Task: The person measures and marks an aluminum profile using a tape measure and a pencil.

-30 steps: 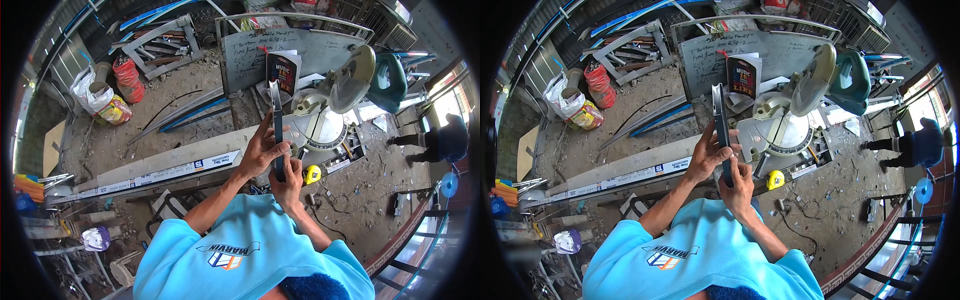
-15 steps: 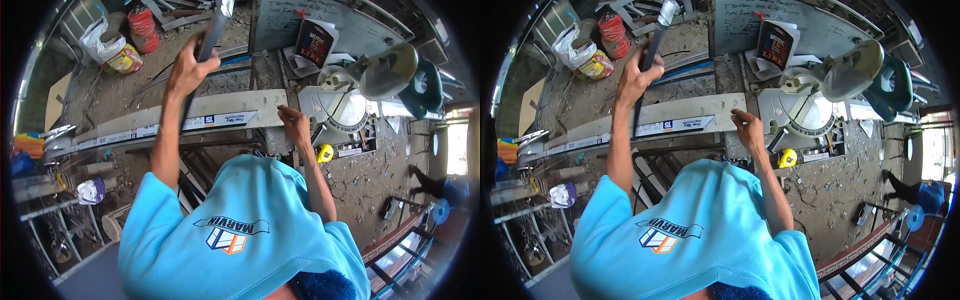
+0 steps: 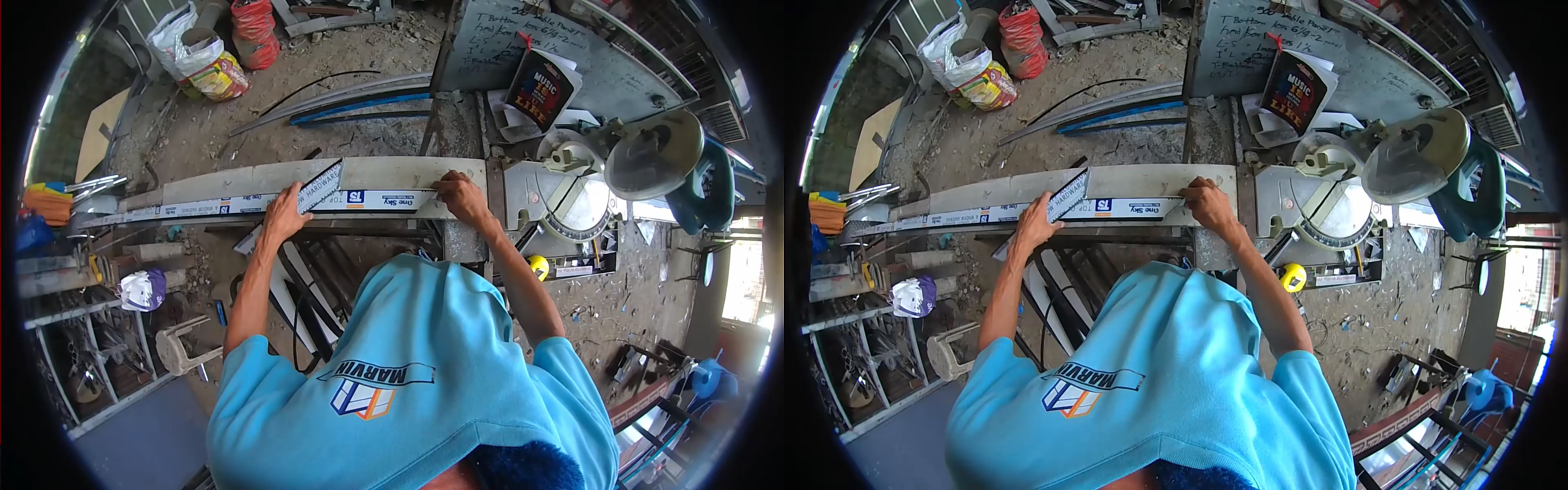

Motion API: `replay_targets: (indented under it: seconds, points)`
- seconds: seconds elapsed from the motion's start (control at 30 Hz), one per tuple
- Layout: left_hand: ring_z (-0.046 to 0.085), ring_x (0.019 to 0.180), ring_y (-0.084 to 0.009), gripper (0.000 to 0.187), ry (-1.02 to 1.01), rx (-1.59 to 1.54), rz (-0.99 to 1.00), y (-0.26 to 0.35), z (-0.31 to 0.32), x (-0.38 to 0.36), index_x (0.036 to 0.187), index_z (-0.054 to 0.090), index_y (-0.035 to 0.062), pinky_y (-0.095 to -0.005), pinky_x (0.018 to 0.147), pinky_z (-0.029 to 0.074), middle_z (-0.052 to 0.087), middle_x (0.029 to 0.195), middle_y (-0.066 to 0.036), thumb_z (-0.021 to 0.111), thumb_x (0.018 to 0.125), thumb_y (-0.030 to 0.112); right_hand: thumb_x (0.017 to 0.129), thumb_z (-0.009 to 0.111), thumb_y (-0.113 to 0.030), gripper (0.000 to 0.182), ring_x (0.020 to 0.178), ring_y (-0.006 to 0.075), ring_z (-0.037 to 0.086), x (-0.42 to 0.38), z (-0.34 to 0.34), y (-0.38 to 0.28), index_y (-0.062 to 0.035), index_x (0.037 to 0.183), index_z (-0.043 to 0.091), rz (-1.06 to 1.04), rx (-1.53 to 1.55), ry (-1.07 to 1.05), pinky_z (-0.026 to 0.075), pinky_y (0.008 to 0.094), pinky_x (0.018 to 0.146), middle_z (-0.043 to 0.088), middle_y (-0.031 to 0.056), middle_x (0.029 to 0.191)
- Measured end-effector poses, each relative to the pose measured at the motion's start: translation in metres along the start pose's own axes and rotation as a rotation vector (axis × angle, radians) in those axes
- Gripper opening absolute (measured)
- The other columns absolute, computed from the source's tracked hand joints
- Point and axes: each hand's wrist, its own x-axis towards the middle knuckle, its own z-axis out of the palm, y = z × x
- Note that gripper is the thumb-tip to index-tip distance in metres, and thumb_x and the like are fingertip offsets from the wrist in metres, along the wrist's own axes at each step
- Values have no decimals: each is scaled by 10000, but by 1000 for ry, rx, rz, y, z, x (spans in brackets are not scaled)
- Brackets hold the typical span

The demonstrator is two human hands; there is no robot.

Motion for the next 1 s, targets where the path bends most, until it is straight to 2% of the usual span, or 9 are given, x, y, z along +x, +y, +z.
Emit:
replay_targets:
  seconds: [0.23, 0.43, 0.53, 0.63, 0.7, 0.77, 0.83, 0.9, 1.0]
  points:
    - [549, 1059, -411, 615, -47, 34, 67, -4, -14, 4, 1171, 448, 39, -448, 868, 459, 579, 1132, -223, 785, 669, 156, 758, 608, -118, 183, 974, 289, 590, 3, 6, 2, -106, 905, 718, 39, 33, 12, 492, 377, 813, 638, 103, 982]
    - [536, 1087, -404, 727, -51, 173, -37, -46, -29, -6, 1246, 429, 8, -444, 905, 446, 564, 1168, -237, 799, 645, 182, 787, 528, -78, 262, 794, 332, 653, -19, -21, 19, -20, 996, 675, 174, 114, 69, 509, 410, 783, 663, 204, 867]
    - [522, 1111, -389, 763, 25, 249, -108, -91, -38, -8, 1254, 435, 1, -439, 926, 432, 552, 1191, -230, 819, 622, 187, 808, 538, -34, 238, 619, 198, 654, -27, -42, 27, 7, 1000, 672, 291, 289, -19, 527, 323, 604, 668, 154, 747]
    - [514, 1129, -384, 810, -139, 253, -73, -93, -59, -1, 1269, 432, -6, -436, 933, 430, 545, 1206, -229, 838, 601, 206, 781, 566, -49, 232, 638, 255, 668, -32, -53, 29, -6, 981, 677, 307, 468, -33, 540, 343, 633, 669, 156, 728]
    - [512, 1143, -383, 818, 18, 293, 27, -99, -63, -5, 1265, 449, -13, -425, 944, 423, 558, 1195, -226, 851, 580, 185, 803, 565, -30, 213, 593, 188, 653, -34, -63, 37, 13, 984, 668, 318, 427, -33, 532, 305, 593, 661, 129, 702]
    - [507, 1160, -374, 832, -76, 237, -106, -103, -76, -1, 1283, 444, -13, -420, 968, 412, 545, 1233, -221, 847, 576, 160, 818, 589, -28, 209, 628, 159, 646, -36, -69, 49, 27, 1011, 650, 393, 581, -101, 520, 296, 606, 661, 95, 709]
    - [500, 1175, -369, 857, -89, 237, -139, -92, -93, -2, 1302, 430, -13, -416, 980, 406, 535, 1255, -220, 845, 571, 152, 825, 603, -51, 206, 632, 158, 641, -46, -75, 66, 25, 1009, 651, 395, 549, -117, 519, 295, 597, 656, 93, 708]
    - [493, 1189, -365, 883, -109, 236, -165, -104, -94, -1, 1322, 416, -14, -413, 992, 401, 524, 1278, -218, 844, 566, 143, 827, 623, -81, 217, 609, 155, 628, -68, -85, 85, 23, 1015, 651, 141, 79, 40, 517, 284, 568, 655, 102, 732]
    - [482, 1209, -366, 928, -5, 303, -192, -162, -85, 5, 1357, 387, 0, -406, 997, 406, 506, 1302, -222, 838, 553, 108, 832, 608, -61, 183, 598, 196, 647, -109, -129, 109, 23, 982, 670, 606, 360, -99, 536, 311, 527, 663, 120, 764]
